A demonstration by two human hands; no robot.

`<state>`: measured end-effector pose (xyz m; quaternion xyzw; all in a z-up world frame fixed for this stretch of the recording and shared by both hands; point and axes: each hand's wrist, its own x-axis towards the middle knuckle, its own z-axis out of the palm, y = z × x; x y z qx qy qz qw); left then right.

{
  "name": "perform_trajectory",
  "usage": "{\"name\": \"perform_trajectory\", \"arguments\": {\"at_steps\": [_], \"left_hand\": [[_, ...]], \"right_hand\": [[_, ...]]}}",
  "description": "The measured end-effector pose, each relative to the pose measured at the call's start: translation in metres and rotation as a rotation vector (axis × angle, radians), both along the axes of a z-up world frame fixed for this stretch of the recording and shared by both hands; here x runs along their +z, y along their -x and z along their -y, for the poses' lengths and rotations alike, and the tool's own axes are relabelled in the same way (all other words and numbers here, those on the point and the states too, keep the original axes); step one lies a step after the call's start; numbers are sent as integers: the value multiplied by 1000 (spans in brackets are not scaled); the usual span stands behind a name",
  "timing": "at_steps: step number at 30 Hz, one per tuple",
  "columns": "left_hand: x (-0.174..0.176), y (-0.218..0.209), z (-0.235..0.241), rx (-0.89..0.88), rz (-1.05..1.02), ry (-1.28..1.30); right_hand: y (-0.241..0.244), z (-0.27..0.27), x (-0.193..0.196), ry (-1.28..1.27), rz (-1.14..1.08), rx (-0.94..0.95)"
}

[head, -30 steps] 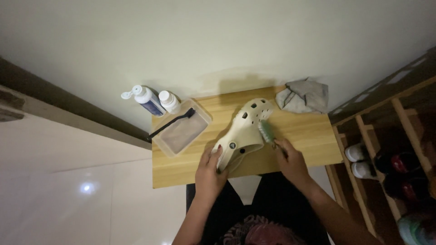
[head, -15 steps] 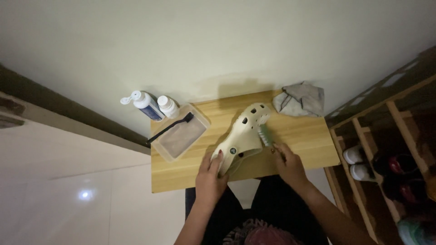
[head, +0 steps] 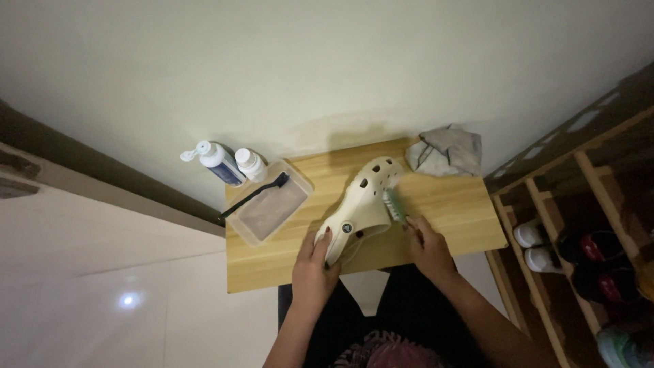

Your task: The person scrubs a white clog-style shoe with a green brush on a wooden table. They rotate the shoe to clean different areas, including the top, sides, and interior, then wipe it with a cloth.

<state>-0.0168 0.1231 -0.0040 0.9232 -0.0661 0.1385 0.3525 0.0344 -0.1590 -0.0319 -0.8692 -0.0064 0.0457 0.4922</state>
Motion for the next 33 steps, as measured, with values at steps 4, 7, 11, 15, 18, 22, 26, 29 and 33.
{"name": "perform_trajectory", "arguments": {"at_steps": [4,7,11,15,18,22,26,29,33], "left_hand": [[-13,-1,-3,37,-72,6],[-13,-1,-2,31,-76,-24],[-10,-4,-5,13,-14,-14],[-10,-1,-2,1,-6,-32],[7,-3,8,170,-25,-5],[6,-3,6,145,-26,11],[26,-6,5,145,-51,19],[11,-3,3,129,-106,24],[13,-4,4,141,-150,13]], "right_hand": [[13,-4,-21,47,154,113],[8,-4,-2,39,109,127],[11,-3,-11,88,67,113],[1,7,-14,84,-9,47],[21,-12,38,22,-60,42],[11,-14,38,21,-45,97],[13,-17,36,39,-31,84],[11,-14,35,75,-26,110],[6,-14,58,64,-49,44]]}}
